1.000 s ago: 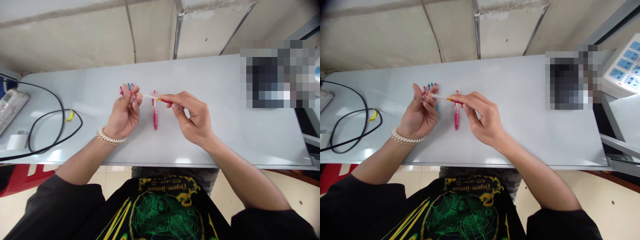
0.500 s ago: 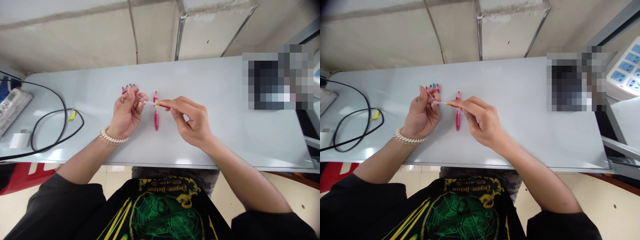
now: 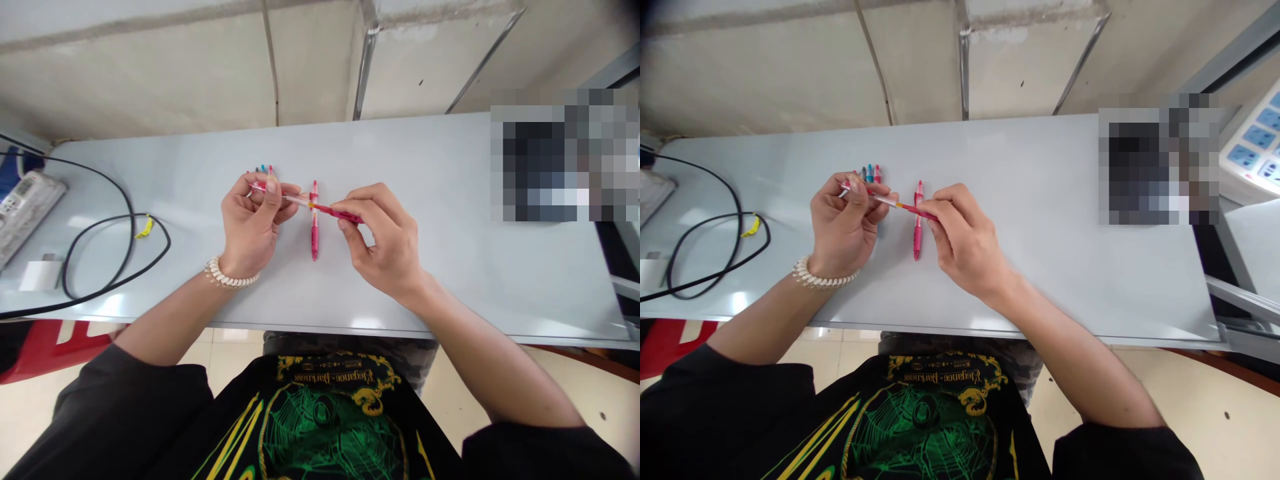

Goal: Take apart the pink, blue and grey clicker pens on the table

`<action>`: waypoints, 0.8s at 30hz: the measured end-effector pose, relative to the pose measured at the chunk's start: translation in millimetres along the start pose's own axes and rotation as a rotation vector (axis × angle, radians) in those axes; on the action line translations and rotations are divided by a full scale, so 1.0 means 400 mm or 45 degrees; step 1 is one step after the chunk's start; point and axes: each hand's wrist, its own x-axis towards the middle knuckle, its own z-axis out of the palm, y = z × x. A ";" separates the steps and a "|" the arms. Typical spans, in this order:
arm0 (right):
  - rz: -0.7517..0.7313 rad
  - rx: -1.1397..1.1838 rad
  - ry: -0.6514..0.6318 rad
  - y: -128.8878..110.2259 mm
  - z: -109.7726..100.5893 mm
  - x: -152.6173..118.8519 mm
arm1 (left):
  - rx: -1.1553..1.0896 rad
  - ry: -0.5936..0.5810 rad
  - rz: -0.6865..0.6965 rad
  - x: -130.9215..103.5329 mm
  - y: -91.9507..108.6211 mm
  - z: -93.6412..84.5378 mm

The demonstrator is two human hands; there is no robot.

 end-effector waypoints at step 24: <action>0.182 0.155 0.039 -0.017 -0.003 -0.001 | -0.109 0.006 0.025 0.000 -0.007 0.006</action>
